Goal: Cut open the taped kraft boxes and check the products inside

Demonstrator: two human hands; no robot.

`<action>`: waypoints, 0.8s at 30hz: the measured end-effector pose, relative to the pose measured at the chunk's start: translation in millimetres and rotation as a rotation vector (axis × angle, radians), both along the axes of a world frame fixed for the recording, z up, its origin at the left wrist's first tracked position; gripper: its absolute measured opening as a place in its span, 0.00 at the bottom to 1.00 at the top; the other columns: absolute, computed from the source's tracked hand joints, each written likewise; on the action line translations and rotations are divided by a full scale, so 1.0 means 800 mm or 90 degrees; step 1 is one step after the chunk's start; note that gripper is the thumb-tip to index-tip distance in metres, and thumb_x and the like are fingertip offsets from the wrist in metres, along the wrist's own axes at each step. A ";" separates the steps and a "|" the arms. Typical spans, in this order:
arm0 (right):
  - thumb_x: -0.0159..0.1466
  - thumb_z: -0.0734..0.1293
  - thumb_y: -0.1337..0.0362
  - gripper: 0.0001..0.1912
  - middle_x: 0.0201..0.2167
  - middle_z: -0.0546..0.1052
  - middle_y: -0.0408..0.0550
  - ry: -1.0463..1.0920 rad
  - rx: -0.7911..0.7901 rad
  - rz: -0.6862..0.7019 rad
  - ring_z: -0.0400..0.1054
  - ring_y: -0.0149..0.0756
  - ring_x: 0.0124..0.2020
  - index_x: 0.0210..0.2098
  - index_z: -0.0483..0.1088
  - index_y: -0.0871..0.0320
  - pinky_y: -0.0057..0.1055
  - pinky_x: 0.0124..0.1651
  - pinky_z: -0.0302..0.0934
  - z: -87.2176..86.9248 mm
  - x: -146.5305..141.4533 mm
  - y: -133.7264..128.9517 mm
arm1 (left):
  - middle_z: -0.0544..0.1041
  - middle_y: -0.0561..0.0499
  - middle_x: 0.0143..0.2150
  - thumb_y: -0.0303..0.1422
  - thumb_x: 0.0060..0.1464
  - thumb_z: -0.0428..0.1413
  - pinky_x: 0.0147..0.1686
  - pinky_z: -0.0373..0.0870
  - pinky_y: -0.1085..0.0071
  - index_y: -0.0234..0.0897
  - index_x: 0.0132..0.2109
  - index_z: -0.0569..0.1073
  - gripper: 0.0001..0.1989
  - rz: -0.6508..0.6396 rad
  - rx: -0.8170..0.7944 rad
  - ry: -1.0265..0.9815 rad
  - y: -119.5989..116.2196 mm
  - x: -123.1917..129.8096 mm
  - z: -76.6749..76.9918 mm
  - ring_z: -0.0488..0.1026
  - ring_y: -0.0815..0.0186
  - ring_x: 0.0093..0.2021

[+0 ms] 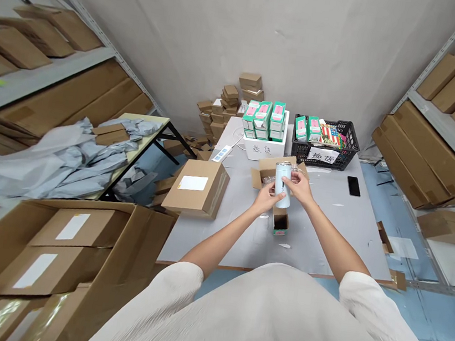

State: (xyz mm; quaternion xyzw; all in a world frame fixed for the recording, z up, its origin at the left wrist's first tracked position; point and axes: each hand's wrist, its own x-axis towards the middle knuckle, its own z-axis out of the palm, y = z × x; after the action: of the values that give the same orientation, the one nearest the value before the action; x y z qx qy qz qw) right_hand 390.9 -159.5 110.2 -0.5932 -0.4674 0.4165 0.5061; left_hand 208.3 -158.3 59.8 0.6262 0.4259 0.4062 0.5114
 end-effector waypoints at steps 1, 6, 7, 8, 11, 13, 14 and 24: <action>0.49 0.83 0.36 0.39 0.51 0.85 0.56 0.018 0.001 0.024 0.79 0.50 0.53 0.49 0.79 0.55 0.50 0.61 0.73 0.005 0.002 -0.002 | 0.84 0.40 0.57 0.51 0.54 0.72 0.53 0.80 0.55 0.37 0.65 0.78 0.37 -0.022 -0.017 -0.021 0.000 -0.002 0.003 0.82 0.52 0.51; 0.52 0.82 0.35 0.37 0.52 0.85 0.53 0.088 -0.033 0.134 0.78 0.51 0.55 0.51 0.82 0.54 0.47 0.60 0.72 0.024 0.008 -0.009 | 0.83 0.37 0.60 0.53 0.54 0.73 0.60 0.78 0.50 0.36 0.65 0.77 0.39 -0.099 -0.075 -0.112 0.002 -0.007 0.011 0.81 0.46 0.58; 0.52 0.82 0.35 0.37 0.50 0.86 0.53 0.088 -0.044 0.125 0.78 0.51 0.54 0.50 0.82 0.54 0.46 0.58 0.73 0.025 0.008 -0.009 | 0.83 0.37 0.60 0.52 0.53 0.74 0.62 0.77 0.48 0.36 0.66 0.77 0.40 -0.097 -0.092 -0.128 0.002 -0.007 0.011 0.81 0.46 0.59; 0.52 0.83 0.36 0.36 0.48 0.86 0.53 0.087 -0.057 0.105 0.79 0.51 0.52 0.48 0.82 0.55 0.44 0.56 0.74 0.025 0.008 -0.009 | 0.83 0.36 0.60 0.52 0.52 0.75 0.63 0.76 0.48 0.36 0.66 0.77 0.41 -0.087 -0.111 -0.144 0.002 -0.007 0.012 0.81 0.46 0.60; 0.52 0.84 0.39 0.31 0.41 0.86 0.52 0.103 -0.118 0.016 0.80 0.46 0.46 0.41 0.80 0.56 0.38 0.49 0.75 0.022 0.007 -0.003 | 0.84 0.36 0.60 0.49 0.52 0.75 0.65 0.75 0.48 0.35 0.64 0.79 0.38 -0.044 -0.179 -0.178 0.002 -0.005 0.015 0.79 0.46 0.63; 0.54 0.84 0.42 0.27 0.38 0.85 0.51 0.134 -0.173 -0.036 0.81 0.43 0.41 0.37 0.78 0.56 0.36 0.45 0.76 0.020 0.006 0.003 | 0.84 0.37 0.59 0.48 0.55 0.74 0.64 0.76 0.48 0.36 0.61 0.81 0.32 -0.027 -0.229 -0.186 0.002 -0.004 0.021 0.80 0.47 0.62; 0.56 0.84 0.42 0.26 0.37 0.85 0.51 0.151 -0.199 -0.058 0.81 0.43 0.39 0.36 0.77 0.55 0.35 0.43 0.76 0.020 0.006 0.006 | 0.84 0.38 0.59 0.48 0.57 0.73 0.63 0.77 0.48 0.36 0.60 0.82 0.30 -0.025 -0.252 -0.191 0.002 -0.004 0.025 0.80 0.47 0.61; 0.60 0.82 0.43 0.24 0.38 0.85 0.55 0.163 -0.255 -0.098 0.82 0.45 0.41 0.39 0.78 0.56 0.37 0.43 0.79 0.015 0.014 0.016 | 0.87 0.41 0.53 0.48 0.63 0.69 0.62 0.79 0.49 0.37 0.62 0.83 0.27 -0.061 -0.289 -0.197 0.002 -0.003 0.042 0.83 0.51 0.57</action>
State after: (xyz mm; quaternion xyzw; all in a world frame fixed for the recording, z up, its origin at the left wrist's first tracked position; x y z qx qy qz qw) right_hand 402.4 -147.1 121.9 -0.6579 -0.2611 0.5328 0.4638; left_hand 206.2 -157.0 93.1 0.4454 0.3926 0.3670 0.7161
